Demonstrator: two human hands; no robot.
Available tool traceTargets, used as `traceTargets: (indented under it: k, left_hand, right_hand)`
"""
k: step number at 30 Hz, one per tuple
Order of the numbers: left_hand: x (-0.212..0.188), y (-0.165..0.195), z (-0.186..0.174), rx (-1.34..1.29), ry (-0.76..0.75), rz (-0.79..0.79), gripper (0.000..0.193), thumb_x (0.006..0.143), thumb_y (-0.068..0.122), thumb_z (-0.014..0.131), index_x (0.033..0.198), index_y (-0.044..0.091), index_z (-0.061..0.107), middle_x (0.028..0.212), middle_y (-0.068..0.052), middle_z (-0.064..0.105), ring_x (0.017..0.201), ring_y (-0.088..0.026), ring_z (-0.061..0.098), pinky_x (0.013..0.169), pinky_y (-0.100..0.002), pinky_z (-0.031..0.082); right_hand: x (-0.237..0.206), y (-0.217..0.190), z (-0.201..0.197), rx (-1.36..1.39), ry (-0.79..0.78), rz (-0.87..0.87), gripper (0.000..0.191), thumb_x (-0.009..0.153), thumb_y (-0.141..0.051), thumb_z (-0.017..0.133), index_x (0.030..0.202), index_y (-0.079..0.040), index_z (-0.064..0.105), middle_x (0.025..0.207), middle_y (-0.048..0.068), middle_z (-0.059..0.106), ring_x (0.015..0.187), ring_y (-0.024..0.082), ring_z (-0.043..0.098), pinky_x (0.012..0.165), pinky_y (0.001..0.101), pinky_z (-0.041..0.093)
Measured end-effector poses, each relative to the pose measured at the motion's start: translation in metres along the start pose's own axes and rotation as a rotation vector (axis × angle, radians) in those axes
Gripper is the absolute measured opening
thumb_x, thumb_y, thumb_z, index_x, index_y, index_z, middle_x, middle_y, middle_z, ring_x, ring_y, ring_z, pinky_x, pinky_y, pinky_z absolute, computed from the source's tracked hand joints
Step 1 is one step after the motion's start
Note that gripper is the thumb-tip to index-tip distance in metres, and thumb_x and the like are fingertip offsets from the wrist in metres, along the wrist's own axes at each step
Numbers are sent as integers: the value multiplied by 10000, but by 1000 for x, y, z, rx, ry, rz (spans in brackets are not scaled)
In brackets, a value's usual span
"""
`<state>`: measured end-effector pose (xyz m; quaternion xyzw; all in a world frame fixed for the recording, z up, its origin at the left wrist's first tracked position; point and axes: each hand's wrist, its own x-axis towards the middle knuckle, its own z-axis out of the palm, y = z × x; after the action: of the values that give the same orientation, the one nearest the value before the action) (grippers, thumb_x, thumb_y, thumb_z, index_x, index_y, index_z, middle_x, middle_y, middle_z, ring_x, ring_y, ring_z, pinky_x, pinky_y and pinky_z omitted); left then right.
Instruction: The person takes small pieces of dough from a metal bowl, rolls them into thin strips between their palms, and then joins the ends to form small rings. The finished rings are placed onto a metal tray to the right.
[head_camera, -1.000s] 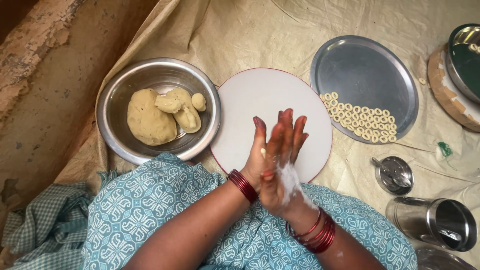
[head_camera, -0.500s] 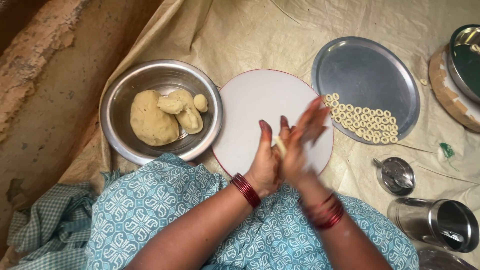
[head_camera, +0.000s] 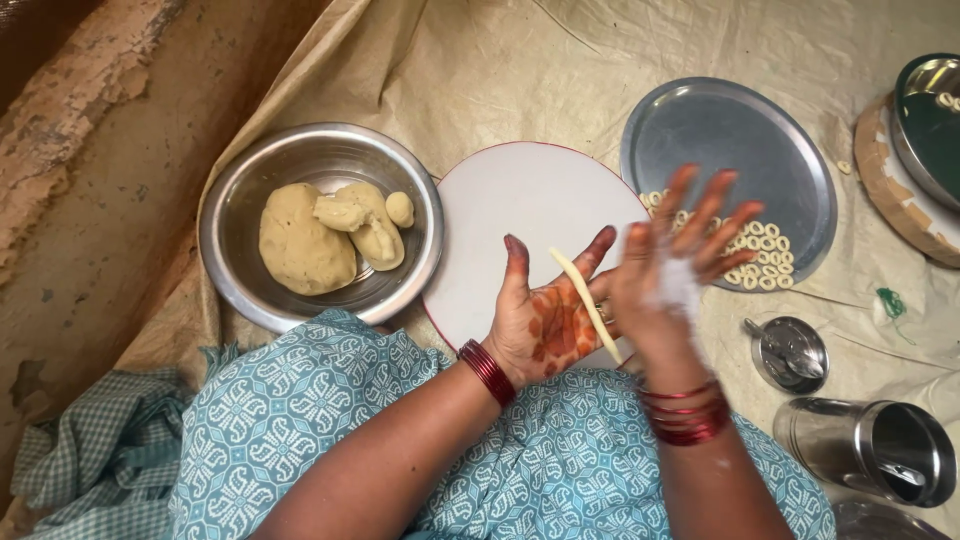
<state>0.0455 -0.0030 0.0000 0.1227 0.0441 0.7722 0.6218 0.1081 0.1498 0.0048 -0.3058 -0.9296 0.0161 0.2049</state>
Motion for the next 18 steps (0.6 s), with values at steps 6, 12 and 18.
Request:
traceTargets:
  k: [6,12,18]
  left_hand:
    - [2,4,8,244,55,-46,1260,649,1013,71,1663,269,142,1721,-159,205,1585,-315,193,1275,-518,169]
    - [-3,-10,10,395,25,-123,1195,747,966,8,1667,213,125,1726,-172,190,1592,-358,198,1286,-535,175]
    - [3,-8,9,409,138,68,1082,782,897,29,1657,265,101,1710,-158,244,1554,-340,300,1237,-537,329]
  right_hand:
    - [-4,23,-29,201,18,166,689,1081,-573,29,1686,-252,-51,1740,120,-166,1556,428,-244,1220,706,-129]
    - [1,-10,-13,263,174,-134,638,1155,-565,-50,1679,-201,-46,1744,116,-126,1572,392,-175,1247,667,-103]
    - [-38,-54,-21,269,44,-197,733,1064,-593,-4,1672,-187,45,1743,155,-62,1581,422,-182,1281,692,-92]
